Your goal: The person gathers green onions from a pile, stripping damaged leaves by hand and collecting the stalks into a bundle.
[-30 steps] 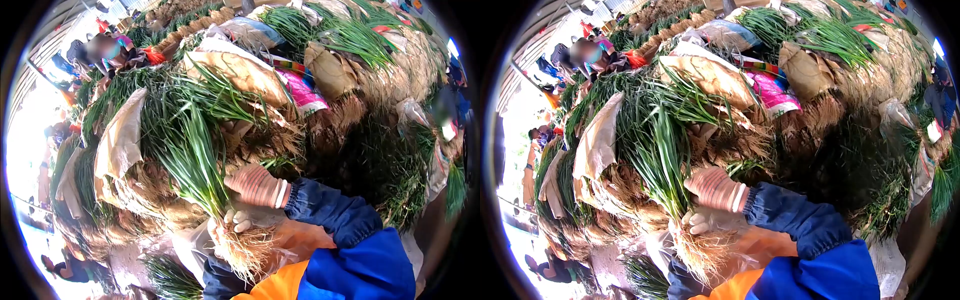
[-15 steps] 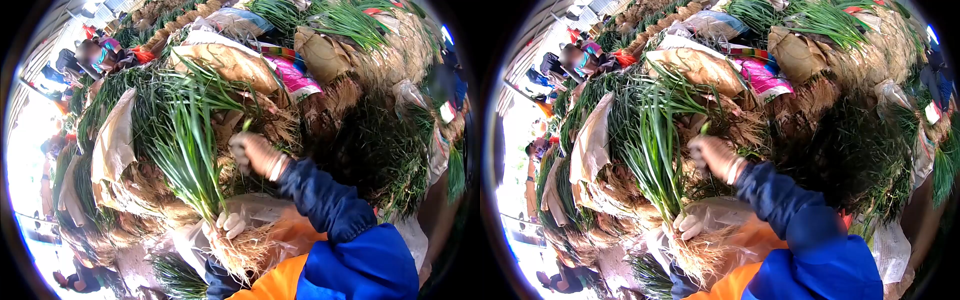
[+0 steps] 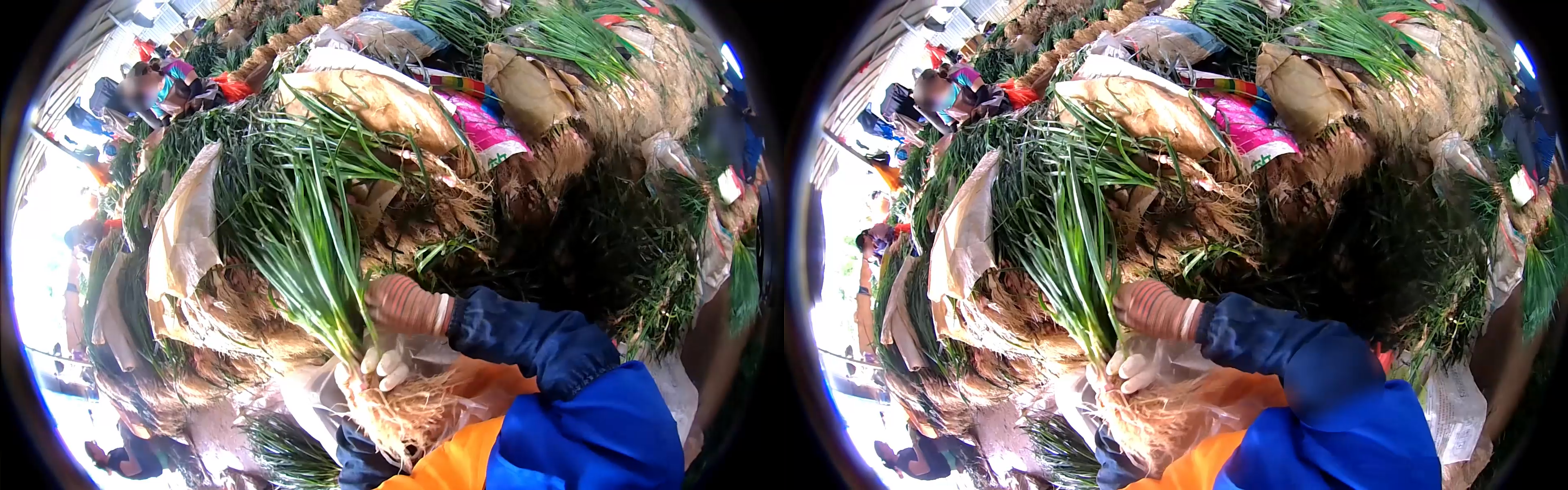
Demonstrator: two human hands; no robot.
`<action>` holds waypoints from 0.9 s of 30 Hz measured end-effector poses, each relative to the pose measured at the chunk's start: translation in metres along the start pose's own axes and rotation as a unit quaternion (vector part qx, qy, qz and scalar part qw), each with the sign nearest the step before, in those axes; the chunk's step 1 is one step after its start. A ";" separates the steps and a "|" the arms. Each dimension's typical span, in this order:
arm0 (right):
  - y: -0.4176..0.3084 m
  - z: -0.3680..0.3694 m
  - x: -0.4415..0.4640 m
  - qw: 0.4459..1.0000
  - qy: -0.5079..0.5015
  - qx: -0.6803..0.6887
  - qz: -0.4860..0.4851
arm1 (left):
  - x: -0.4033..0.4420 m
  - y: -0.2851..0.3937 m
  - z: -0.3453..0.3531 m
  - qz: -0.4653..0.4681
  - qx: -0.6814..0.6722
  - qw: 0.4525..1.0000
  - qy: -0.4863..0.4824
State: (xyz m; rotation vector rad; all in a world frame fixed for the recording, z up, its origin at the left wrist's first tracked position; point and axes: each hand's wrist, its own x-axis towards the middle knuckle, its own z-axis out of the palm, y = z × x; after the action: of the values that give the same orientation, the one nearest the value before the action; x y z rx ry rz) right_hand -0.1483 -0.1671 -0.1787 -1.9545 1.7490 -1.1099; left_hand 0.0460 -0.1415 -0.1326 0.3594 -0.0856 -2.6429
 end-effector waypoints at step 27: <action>0.053 -0.104 -0.040 0.928 -0.219 -0.196 0.230 | 0.002 0.040 0.002 -0.056 -0.064 0.982 -0.170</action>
State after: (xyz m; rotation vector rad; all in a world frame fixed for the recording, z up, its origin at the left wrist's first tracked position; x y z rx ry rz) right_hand -0.2577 -0.1133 -0.1589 -1.6640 2.1073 -0.1559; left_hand 0.0612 -0.1786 -0.1264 -0.1354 -0.0049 -2.7789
